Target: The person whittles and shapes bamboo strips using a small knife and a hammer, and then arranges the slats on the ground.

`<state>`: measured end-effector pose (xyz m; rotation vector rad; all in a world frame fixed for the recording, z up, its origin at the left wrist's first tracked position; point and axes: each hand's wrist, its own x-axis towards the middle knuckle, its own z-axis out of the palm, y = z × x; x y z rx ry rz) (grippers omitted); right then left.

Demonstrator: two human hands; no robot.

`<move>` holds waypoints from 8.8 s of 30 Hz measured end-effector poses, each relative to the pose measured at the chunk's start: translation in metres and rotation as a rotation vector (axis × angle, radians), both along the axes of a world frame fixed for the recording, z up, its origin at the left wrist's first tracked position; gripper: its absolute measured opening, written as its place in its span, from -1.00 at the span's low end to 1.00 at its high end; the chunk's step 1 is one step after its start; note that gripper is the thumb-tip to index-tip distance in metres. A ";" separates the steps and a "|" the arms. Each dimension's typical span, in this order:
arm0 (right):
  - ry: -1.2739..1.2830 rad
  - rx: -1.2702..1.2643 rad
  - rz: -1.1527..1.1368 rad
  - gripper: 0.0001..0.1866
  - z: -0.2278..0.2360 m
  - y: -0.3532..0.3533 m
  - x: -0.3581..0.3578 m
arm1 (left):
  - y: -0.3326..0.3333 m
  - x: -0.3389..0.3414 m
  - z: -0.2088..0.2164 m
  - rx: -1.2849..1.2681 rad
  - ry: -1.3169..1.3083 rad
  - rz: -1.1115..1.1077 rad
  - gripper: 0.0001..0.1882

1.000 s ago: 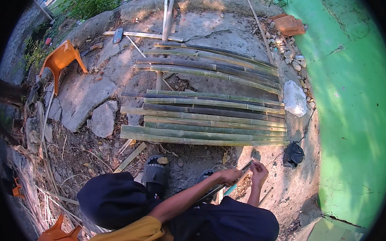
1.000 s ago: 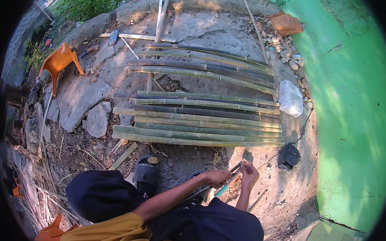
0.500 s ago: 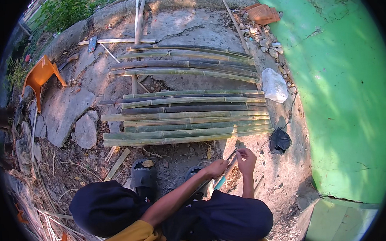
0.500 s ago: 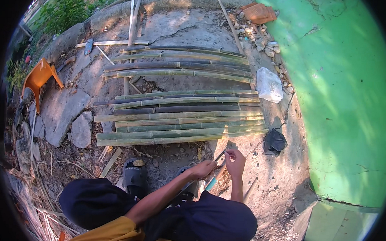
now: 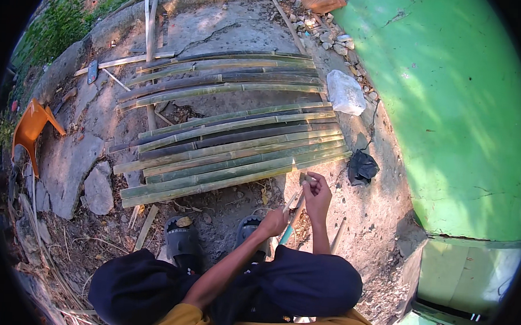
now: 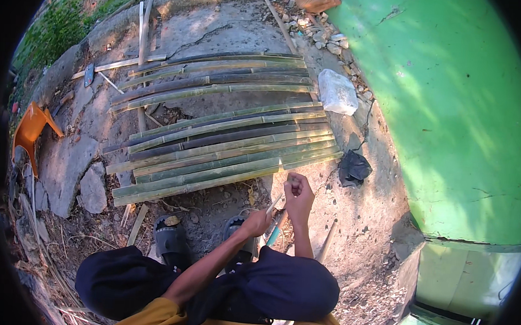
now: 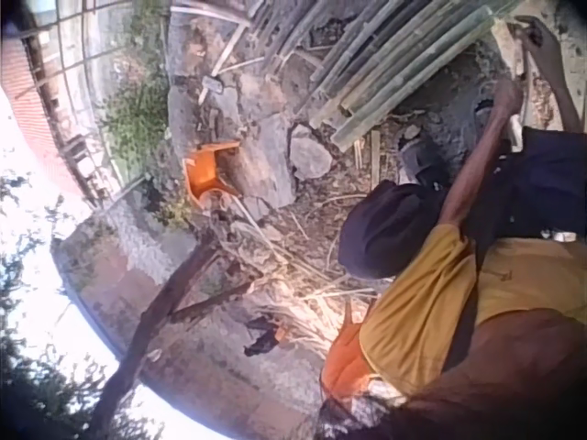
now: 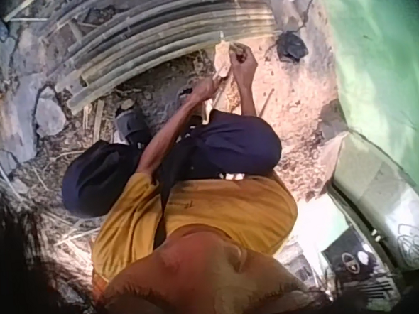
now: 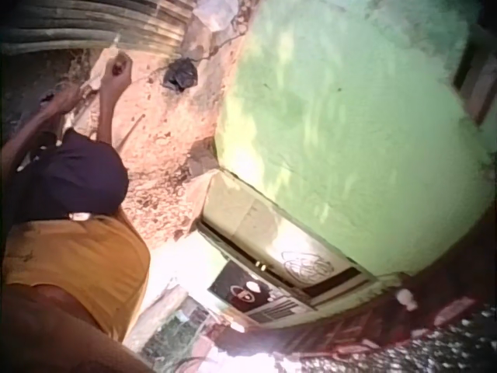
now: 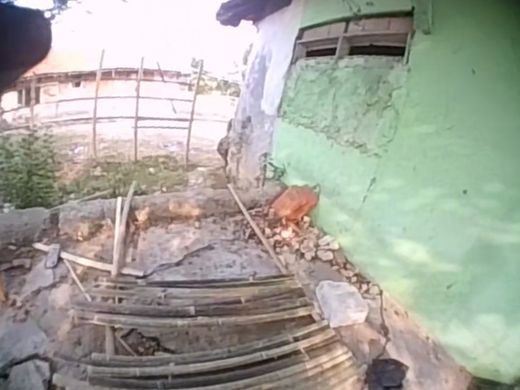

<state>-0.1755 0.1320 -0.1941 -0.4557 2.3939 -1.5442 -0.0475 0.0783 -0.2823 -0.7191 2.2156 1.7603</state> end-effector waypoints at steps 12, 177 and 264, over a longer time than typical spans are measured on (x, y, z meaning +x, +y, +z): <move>0.054 0.102 0.272 -0.85 -0.022 0.037 -0.007 | -0.019 -0.008 0.020 0.239 -0.015 -0.022 -0.43; 0.032 0.315 0.174 -0.76 -0.029 0.042 -0.011 | -0.023 -0.010 0.024 0.314 0.006 0.019 -0.45; 0.037 0.688 -0.286 -0.42 -0.136 0.142 0.085 | -0.033 -0.002 -0.012 0.937 -0.420 0.110 -0.59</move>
